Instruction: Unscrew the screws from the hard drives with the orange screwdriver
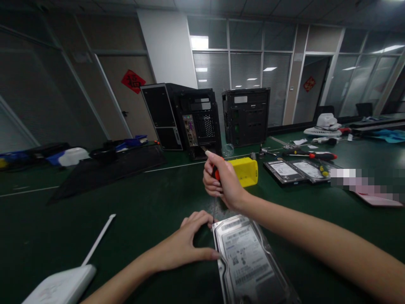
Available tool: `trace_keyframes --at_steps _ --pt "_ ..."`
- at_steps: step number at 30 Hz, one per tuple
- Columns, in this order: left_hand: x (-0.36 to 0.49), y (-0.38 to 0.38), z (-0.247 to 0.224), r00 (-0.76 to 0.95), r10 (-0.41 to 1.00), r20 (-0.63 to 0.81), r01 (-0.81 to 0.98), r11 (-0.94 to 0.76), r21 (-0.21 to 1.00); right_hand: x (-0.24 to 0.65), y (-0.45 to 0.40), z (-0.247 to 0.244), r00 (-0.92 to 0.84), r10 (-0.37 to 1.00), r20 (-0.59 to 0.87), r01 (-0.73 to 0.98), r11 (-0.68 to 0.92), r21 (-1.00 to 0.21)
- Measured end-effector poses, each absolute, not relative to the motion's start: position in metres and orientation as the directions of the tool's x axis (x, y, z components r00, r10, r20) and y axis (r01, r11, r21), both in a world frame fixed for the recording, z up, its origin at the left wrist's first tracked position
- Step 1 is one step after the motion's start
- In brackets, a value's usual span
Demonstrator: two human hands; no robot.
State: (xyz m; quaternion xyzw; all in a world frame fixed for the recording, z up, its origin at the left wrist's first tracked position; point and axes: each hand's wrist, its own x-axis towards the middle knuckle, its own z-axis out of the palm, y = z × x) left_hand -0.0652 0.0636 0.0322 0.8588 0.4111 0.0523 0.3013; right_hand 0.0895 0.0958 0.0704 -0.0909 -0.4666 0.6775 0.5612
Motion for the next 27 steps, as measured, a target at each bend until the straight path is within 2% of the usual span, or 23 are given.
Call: trace_keyframes --at_steps 27 --pt "-0.0662 0.0624 0.0328 0.640 0.749 -0.169 0.687 -0.459 0.564 0.0855 0.0901 0.0683 -0.388 0.789 0.477 -0.655 0.128 -0.745"
